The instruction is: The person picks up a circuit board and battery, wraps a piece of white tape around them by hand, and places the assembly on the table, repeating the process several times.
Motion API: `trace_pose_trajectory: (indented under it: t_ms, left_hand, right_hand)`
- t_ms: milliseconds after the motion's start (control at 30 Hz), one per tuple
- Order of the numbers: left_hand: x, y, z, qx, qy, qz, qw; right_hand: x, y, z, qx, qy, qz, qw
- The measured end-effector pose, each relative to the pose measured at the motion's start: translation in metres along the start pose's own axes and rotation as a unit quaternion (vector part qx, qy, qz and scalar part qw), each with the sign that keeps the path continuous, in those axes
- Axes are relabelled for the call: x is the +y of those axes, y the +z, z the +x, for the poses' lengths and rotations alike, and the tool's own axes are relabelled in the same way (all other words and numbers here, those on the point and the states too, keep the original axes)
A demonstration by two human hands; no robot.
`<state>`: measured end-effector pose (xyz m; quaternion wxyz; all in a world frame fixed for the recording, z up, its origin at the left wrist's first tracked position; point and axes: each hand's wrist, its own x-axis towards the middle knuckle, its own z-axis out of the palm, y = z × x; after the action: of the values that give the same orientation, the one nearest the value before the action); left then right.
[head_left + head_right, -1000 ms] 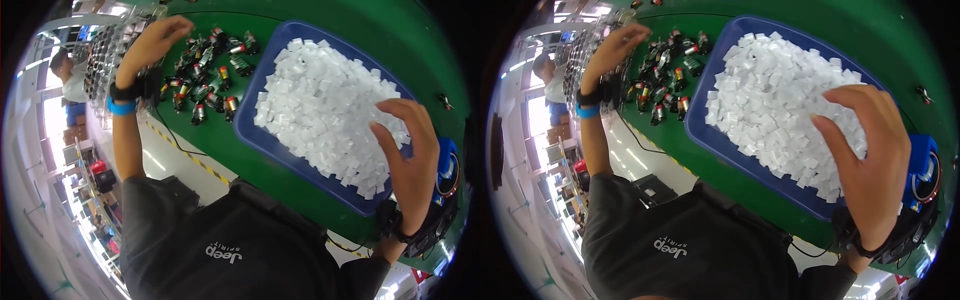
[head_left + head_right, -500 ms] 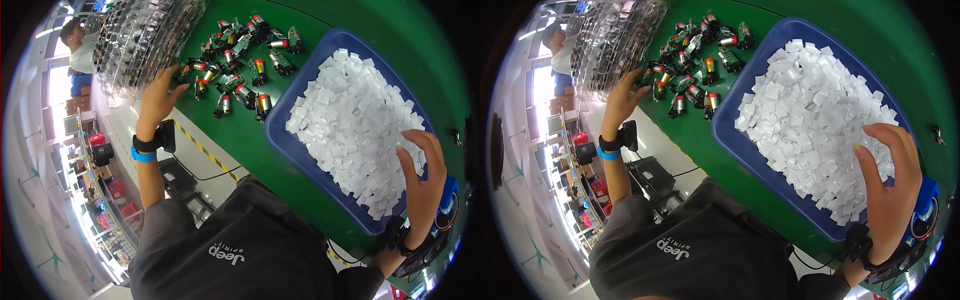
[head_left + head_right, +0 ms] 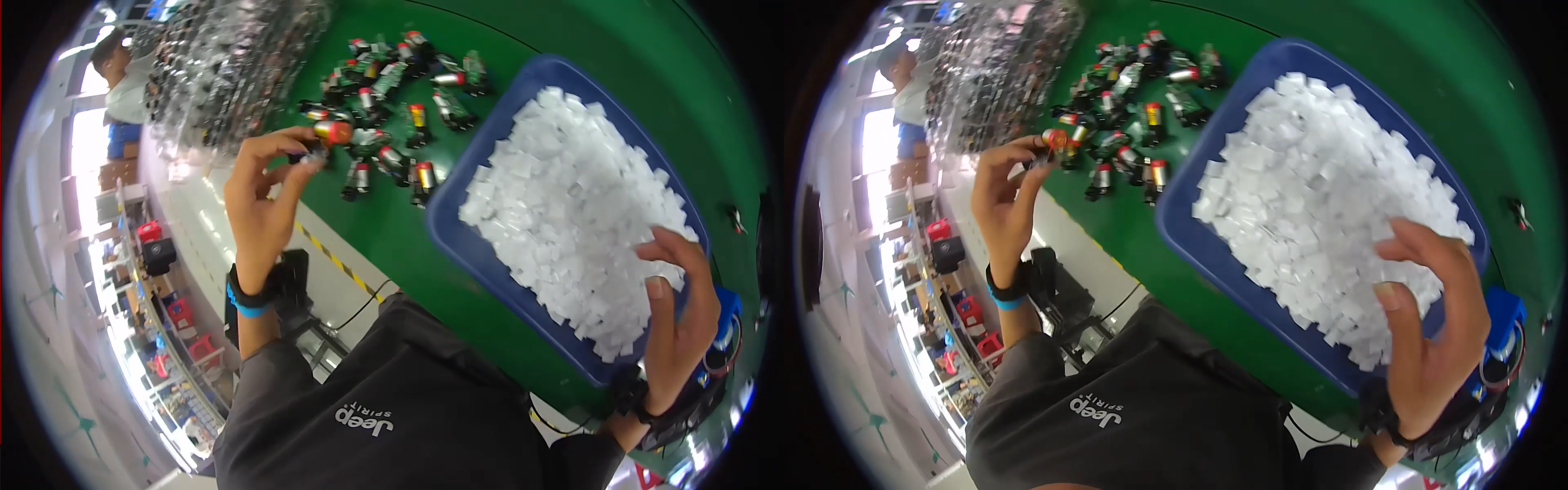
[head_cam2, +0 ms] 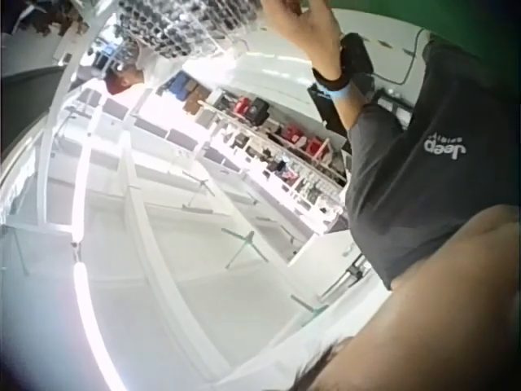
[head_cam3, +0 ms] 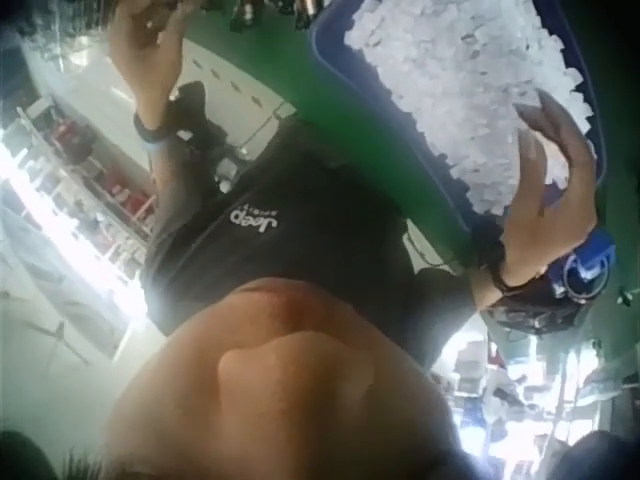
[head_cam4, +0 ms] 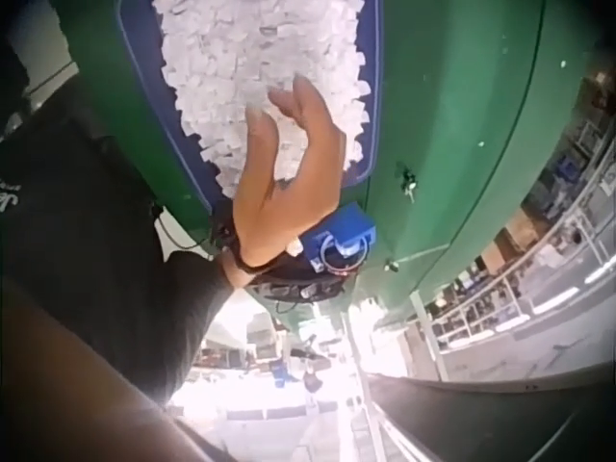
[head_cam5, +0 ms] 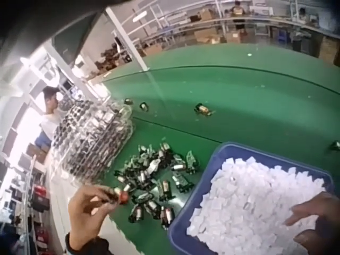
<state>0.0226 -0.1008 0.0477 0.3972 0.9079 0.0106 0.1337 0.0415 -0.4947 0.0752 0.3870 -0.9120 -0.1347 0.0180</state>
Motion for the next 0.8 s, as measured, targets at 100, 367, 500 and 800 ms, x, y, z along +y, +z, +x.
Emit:
trace_pose_trajectory:
  t_ms: [100,367,500,800]
  left_hand:
    - [0.041,0.044,0.01,-0.099,0.072,-0.181,0.976]
    - [0.115,0.127,0.049,-0.21,0.388,-0.198,0.875]
    - [0.122,0.143,0.051,-0.159,0.406,-0.183,0.881]
    - [0.107,0.171,0.042,-0.121,0.441,-0.221,0.861]
  right_hand:
    - [-0.016,0.01,-0.005,-0.002,0.019,0.132,0.991]
    - [-0.014,0.004,-0.008,0.034,0.094,0.292,0.951]
    - [-0.006,-0.002,-0.008,0.056,0.103,0.275,0.954]
    - [0.01,-0.008,-0.004,0.075,-0.124,-0.004,0.99]
